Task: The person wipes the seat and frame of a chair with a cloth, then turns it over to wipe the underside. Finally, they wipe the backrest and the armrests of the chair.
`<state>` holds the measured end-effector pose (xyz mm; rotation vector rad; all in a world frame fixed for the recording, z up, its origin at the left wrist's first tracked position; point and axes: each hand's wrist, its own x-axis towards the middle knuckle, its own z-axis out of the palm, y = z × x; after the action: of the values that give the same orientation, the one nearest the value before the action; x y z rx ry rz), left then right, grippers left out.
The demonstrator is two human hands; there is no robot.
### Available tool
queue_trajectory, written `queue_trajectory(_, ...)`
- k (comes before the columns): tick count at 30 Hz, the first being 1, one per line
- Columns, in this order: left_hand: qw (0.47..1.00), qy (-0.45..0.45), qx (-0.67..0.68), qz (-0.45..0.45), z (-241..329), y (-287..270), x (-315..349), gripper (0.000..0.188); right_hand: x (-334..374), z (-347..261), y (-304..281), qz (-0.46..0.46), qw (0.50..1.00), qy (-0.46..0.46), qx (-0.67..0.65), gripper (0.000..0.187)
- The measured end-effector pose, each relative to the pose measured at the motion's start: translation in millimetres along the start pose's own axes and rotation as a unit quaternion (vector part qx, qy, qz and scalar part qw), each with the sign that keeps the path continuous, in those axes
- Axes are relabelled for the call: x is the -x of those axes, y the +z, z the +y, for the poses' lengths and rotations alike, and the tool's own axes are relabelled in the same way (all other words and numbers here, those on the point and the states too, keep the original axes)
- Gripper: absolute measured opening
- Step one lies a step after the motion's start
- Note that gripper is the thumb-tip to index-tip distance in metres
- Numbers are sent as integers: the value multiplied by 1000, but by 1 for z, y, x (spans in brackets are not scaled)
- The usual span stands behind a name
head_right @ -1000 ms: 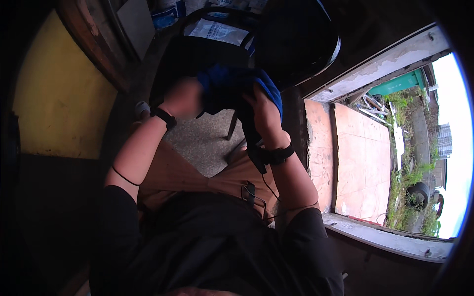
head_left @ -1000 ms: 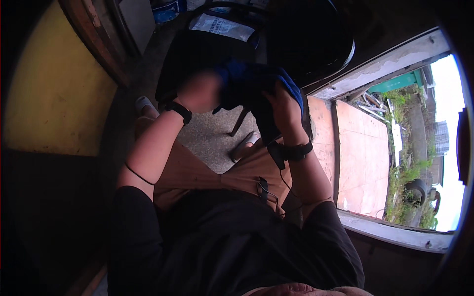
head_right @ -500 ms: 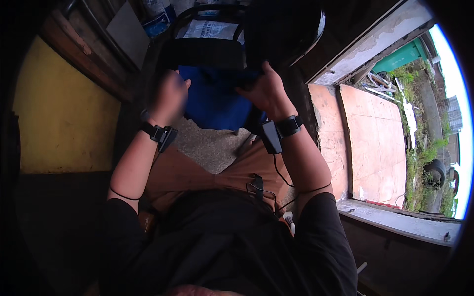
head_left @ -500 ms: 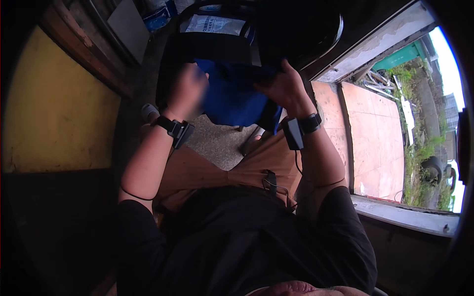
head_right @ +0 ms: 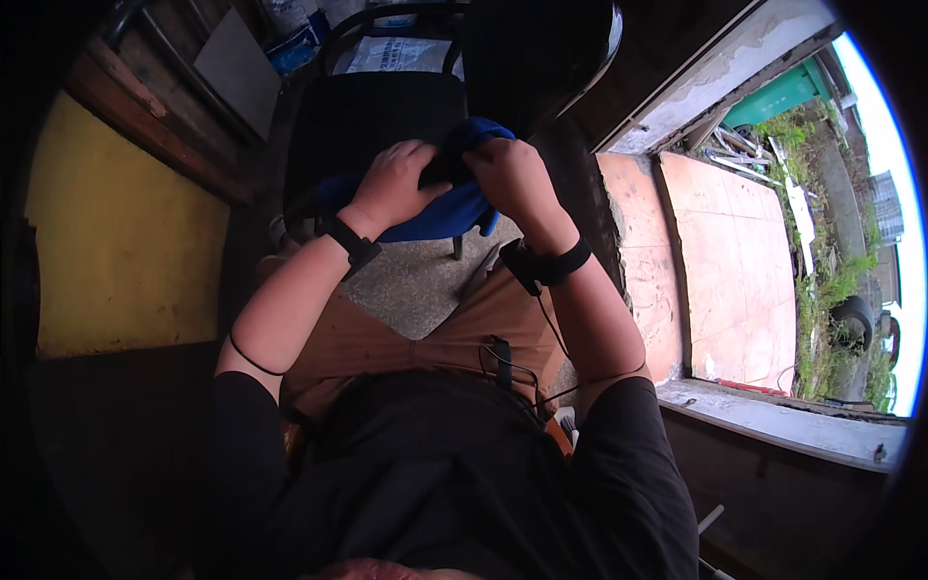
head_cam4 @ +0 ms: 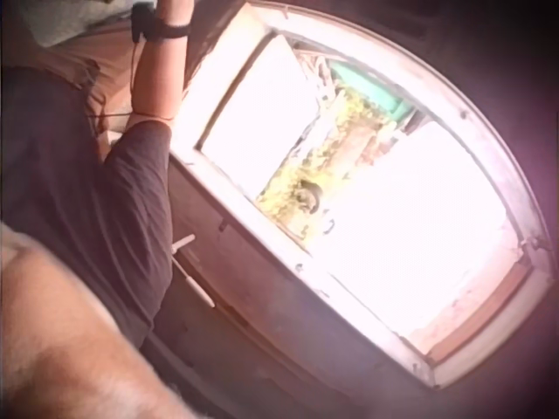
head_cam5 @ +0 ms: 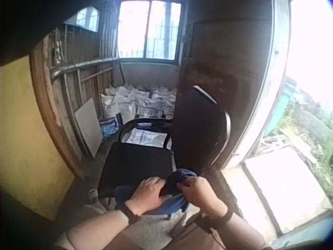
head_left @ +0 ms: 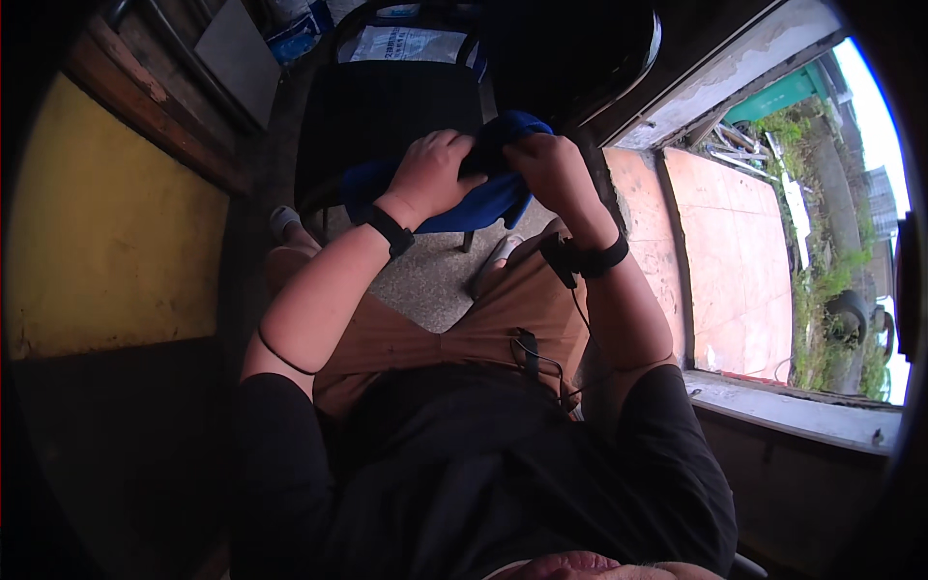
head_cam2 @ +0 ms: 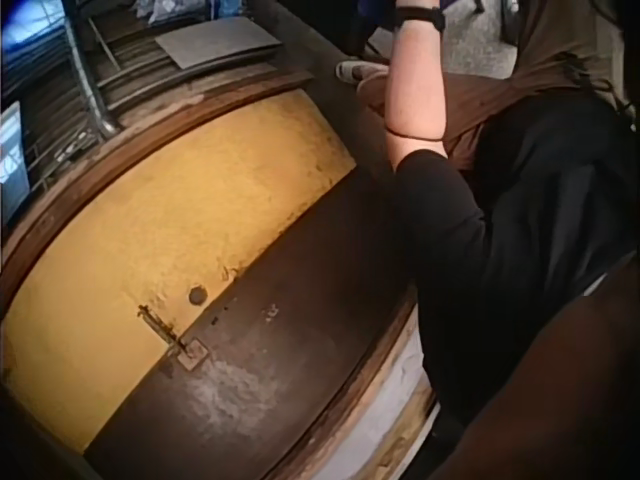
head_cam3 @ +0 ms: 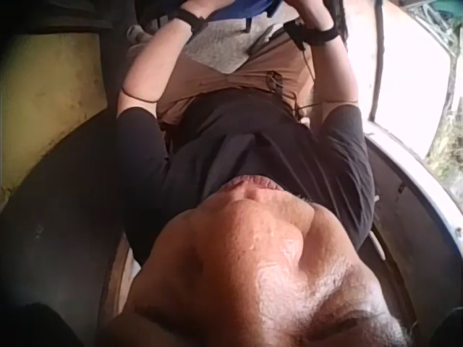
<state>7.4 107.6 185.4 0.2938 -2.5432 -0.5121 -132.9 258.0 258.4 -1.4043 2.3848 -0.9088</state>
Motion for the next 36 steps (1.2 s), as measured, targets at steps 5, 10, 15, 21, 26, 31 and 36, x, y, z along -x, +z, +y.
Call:
queue_trajectory(5, 999, -1, 0, -33, 34, 23, -28, 51, 8, -19, -39, 241, 963, -115, -42, 18)
queue_trajectory(10, 968, -93, -62, -223, 45, 29, -50, 53, -59, -39, -128, 426, 842, -261, 204, 35)
queue_trajectory(15, 957, -67, -80, -272, 31, 24, -58, 60, -95, -63, -138, 340, 909, -71, 229, 52)
queue_trajectory(21, 901, -102, 45, -418, 14, 23, -92, 74, -98, -36, -147, 327, 922, 30, 207, 66)
queue_trajectory(26, 868, -165, 64, -464, 7, 22, -97, 76, -89, -50, -153, 259, 961, 38, 90, 54)
queue_trajectory(31, 943, -78, -197, -258, 69, 58, -78, 25, -94, -27, -141, 373, 915, -7, 156, 46)
queue_trajectory(36, 937, -103, -165, -290, 61, 46, -77, 27, -98, -29, -135, 373, 916, -6, 145, 48)
